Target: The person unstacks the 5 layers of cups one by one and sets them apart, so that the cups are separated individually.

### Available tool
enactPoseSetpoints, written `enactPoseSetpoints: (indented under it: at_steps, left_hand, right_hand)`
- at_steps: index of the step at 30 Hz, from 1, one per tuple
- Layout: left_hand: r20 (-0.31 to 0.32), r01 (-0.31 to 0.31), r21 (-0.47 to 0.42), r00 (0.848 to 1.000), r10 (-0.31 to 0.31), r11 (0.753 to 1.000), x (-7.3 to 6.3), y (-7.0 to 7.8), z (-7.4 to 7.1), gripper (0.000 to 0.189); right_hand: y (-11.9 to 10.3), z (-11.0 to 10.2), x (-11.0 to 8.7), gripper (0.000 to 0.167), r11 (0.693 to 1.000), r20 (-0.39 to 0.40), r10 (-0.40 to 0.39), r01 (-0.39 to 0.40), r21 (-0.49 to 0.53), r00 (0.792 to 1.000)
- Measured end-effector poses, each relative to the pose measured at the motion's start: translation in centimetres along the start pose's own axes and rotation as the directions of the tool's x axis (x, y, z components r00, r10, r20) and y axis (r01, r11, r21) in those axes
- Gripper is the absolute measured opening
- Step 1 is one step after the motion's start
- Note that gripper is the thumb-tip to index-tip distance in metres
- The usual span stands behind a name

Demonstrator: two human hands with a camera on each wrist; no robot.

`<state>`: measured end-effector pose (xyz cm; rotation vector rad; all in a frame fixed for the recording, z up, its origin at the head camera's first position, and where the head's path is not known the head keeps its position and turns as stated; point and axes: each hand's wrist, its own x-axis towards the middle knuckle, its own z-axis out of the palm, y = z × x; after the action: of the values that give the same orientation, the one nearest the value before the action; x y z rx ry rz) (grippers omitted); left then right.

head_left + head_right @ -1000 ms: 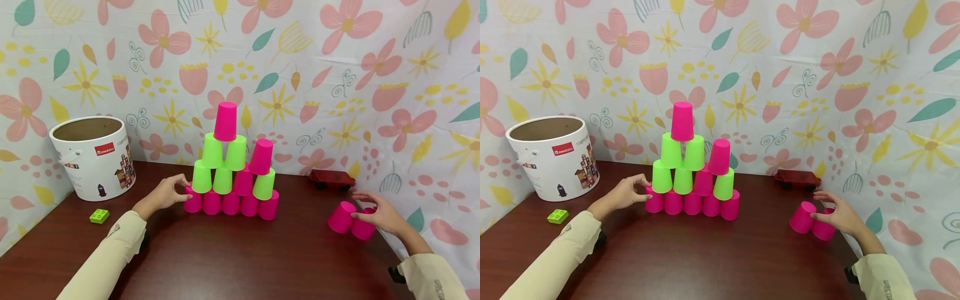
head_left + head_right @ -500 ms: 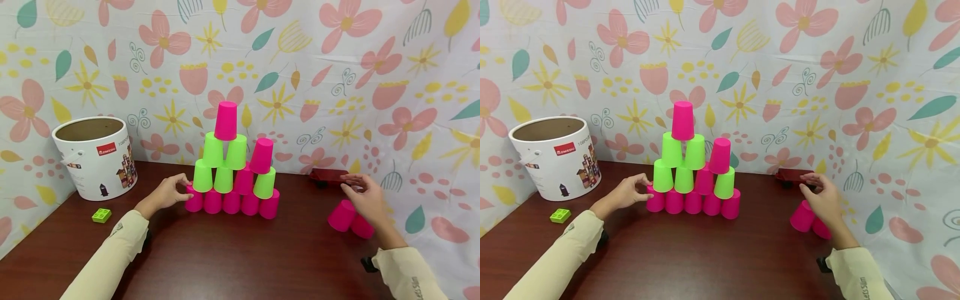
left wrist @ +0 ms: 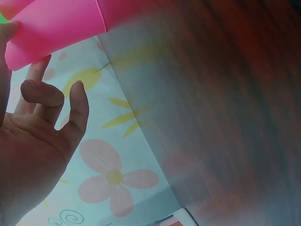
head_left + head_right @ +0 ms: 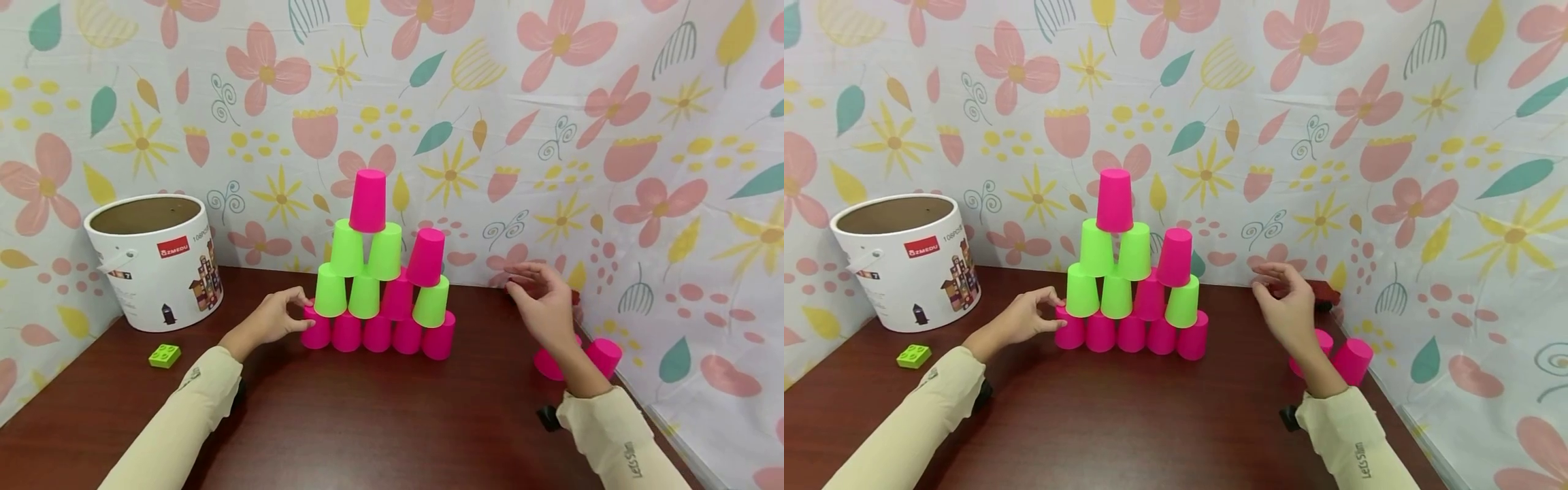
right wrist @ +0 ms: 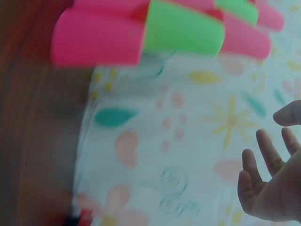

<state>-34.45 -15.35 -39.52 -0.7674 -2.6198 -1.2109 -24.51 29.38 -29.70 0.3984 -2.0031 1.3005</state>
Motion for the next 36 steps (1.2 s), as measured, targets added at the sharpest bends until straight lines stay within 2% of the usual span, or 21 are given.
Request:
enactPoseSetpoints:
  at_steps: [6, 10, 14, 20, 25, 31, 36]
  left_hand:
    - [0.004, -0.002, 0.002, 1.000, 0.002, 1.000, 0.0, 0.0, 0.1, 0.031]
    - [0.002, 0.002, 0.003, 1.000, -0.002, 1.000, -0.1, 0.0, 0.1, 0.031]
    - [-0.003, 0.011, 0.002, 1.000, -0.011, 1.000, -0.1, -0.1, 0.1, 0.031]
    - [0.002, 0.014, -0.002, 1.000, -0.014, 1.000, -0.2, -0.1, 0.2, 0.031]
    - [0.006, 0.024, 0.005, 1.000, -0.024, 1.000, -0.2, -0.3, 0.3, 0.031]
    - [-0.009, -0.012, 0.000, 1.000, 0.012, 1.000, 0.1, -0.3, 0.1, 0.031]
    - [-0.010, -0.024, -0.001, 1.000, 0.024, 1.000, 0.2, -0.2, 0.2, 0.032]
  right_hand:
    - [-4.8, 3.5, 0.1, 0.024, 0.998, 0.045, -0.054, 0.055, -0.030, 0.998]
    - [-6.5, 5.6, 0.2, 0.025, 0.996, 0.040, -0.088, 0.089, -0.024, 0.995]
    - [-6.8, 7.5, 1.0, 0.028, 0.987, 0.021, -0.159, 0.158, 0.020, 0.987]
    - [-6.6, 10.0, 3.3, 0.045, 0.973, 0.058, -0.229, 0.228, 0.020, 0.972]
    - [-8.4, 12.2, 4.9, 0.055, 0.973, 0.131, -0.230, 0.231, 0.009, 0.964]
    - [-10.5, 14.5, 6.9, 0.065, 0.985, 0.205, -0.169, 0.172, 0.001, 0.964]
    - [-11.1, 15.9, 8.3, 0.068, 0.989, 0.234, -0.136, 0.146, -0.026, 0.963]
